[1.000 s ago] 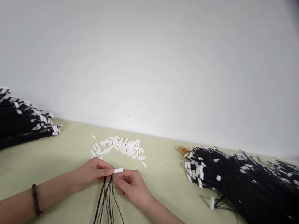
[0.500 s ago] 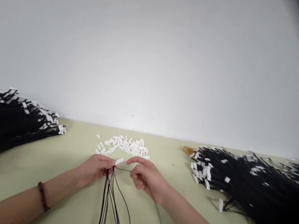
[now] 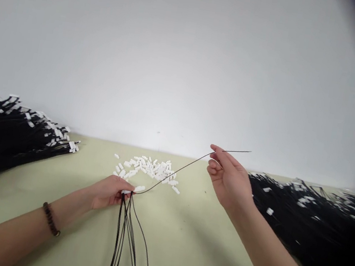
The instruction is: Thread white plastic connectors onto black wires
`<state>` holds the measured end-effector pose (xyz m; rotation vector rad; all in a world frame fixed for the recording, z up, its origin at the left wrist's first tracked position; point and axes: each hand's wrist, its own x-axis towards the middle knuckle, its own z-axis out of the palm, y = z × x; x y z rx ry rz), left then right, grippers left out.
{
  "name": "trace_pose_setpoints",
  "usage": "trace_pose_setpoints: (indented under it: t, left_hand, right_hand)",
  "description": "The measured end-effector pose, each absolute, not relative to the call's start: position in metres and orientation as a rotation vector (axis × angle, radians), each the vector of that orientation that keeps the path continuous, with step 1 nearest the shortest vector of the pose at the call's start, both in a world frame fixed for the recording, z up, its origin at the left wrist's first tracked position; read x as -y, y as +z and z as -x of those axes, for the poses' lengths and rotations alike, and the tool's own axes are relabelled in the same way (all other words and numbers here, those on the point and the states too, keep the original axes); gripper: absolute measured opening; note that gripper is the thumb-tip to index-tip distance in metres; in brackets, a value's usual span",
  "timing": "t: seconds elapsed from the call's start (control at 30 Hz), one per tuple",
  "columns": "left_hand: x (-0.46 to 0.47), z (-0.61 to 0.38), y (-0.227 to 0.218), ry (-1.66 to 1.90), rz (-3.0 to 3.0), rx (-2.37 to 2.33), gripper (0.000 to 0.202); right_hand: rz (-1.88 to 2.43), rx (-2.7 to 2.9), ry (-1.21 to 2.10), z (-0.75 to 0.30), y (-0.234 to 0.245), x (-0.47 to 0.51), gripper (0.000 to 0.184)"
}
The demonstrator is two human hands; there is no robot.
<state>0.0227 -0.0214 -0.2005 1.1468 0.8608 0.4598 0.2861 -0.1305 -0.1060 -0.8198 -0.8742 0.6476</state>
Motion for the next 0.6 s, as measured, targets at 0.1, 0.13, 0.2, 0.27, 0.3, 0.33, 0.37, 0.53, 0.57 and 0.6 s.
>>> trace_pose_setpoints:
  t: [0.1,0.13,0.2,0.27,0.3,0.33,0.37,0.53,0.57,0.6]
  left_hand:
    - [0.019,-0.019,-0.199,0.427,-1.177,-0.899,0.025]
    - [0.018,-0.018,-0.199,0.427,-1.182,-0.911,0.026]
    - [0.016,-0.018,-0.199,0.431,-1.196,-0.932,0.025]
    - [0.015,-0.019,-0.201,0.421,-1.212,-0.95,0.024]
    - [0.014,-0.019,-0.202,0.415,-1.219,-0.956,0.024]
    - [0.014,-0.019,-0.204,0.412,-1.224,-0.958,0.024]
    - [0.013,-0.02,-0.205,0.413,-1.226,-0.956,0.024]
    - [0.012,-0.018,-0.208,0.442,-1.218,-0.909,0.024]
    - [0.012,-0.018,-0.208,0.446,-1.213,-0.906,0.025]
    - [0.012,-0.018,-0.208,0.449,-1.208,-0.904,0.025]
  right_hand:
    - [0.8,0.859,0.619,-0.29,-0.115,0.121,0.03]
    - [0.819,0.871,0.614,-0.289,-0.12,0.118,0.032]
    - [0.911,0.93,0.586,-0.282,-0.137,0.112,0.035]
    - [1.067,1.046,0.562,-0.267,-0.161,0.107,0.03]
    - [1.151,1.127,0.574,-0.258,-0.175,0.106,0.025]
    - [1.244,1.213,0.61,-0.247,-0.189,0.106,0.022]
    - [1.315,1.292,0.671,-0.237,-0.202,0.107,0.022]
    - [1.355,1.498,0.734,-0.204,-0.23,0.12,0.018]
    - [1.349,1.514,0.734,-0.203,-0.23,0.122,0.019]
    - [1.347,1.524,0.74,-0.202,-0.229,0.124,0.019]
